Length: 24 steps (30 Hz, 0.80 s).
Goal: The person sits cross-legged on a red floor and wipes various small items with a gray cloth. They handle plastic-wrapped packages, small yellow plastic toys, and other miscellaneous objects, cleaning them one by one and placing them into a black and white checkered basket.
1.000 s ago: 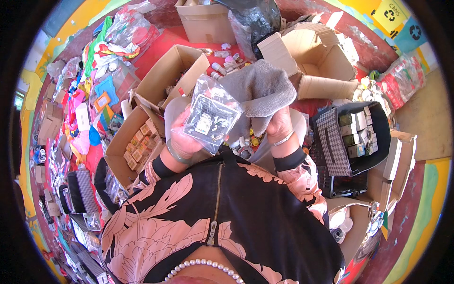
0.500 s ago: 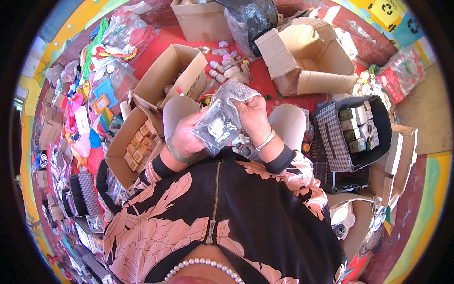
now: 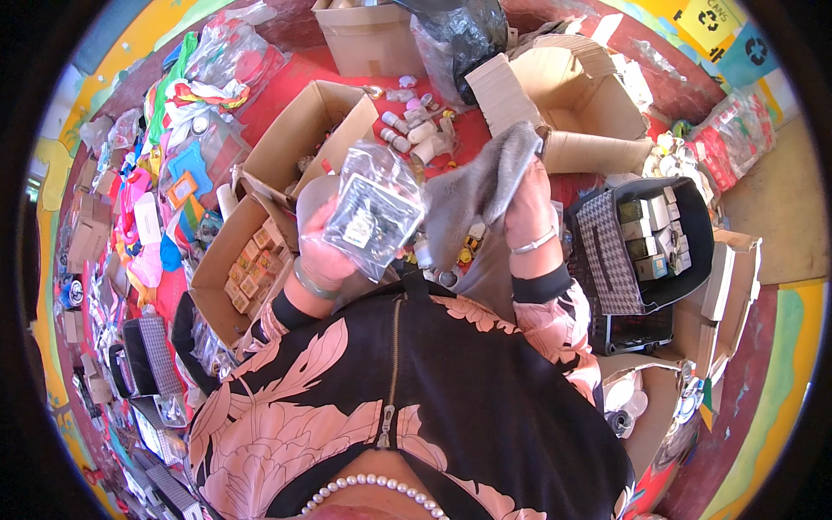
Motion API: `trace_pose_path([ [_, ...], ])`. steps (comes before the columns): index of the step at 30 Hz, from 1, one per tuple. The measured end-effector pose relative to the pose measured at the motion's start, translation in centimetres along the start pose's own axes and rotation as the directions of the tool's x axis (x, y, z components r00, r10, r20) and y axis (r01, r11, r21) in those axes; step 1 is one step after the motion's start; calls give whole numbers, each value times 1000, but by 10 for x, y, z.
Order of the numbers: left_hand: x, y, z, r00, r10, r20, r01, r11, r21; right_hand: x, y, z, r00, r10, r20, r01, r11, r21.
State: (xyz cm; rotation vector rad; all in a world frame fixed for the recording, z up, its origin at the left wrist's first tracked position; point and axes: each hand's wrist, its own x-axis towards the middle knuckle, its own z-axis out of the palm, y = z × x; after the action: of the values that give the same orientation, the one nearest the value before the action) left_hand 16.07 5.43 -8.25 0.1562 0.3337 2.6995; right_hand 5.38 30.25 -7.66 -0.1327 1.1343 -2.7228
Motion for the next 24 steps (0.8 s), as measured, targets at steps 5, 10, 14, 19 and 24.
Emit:
trace_pose_path([
  [5,12,2,2,992,59,112,-57,998,-25,-17,24,1,948,242,205,-289,924,248],
  [10,12,-3,17,995,52,91,-53,998,17,-31,40,33,778,298,553,-474,856,206],
  [14,14,-9,-1,993,111,-42,-112,994,-19,-36,47,65,970,194,149,-205,977,62],
  [19,21,-15,10,996,73,-52,-75,997,-34,-34,52,69,1000,7,5,-7,999,38],
  [24,21,-13,12,1000,4,14,-2,996,-88,-25,54,59,994,-78,-74,71,993,-93],
])
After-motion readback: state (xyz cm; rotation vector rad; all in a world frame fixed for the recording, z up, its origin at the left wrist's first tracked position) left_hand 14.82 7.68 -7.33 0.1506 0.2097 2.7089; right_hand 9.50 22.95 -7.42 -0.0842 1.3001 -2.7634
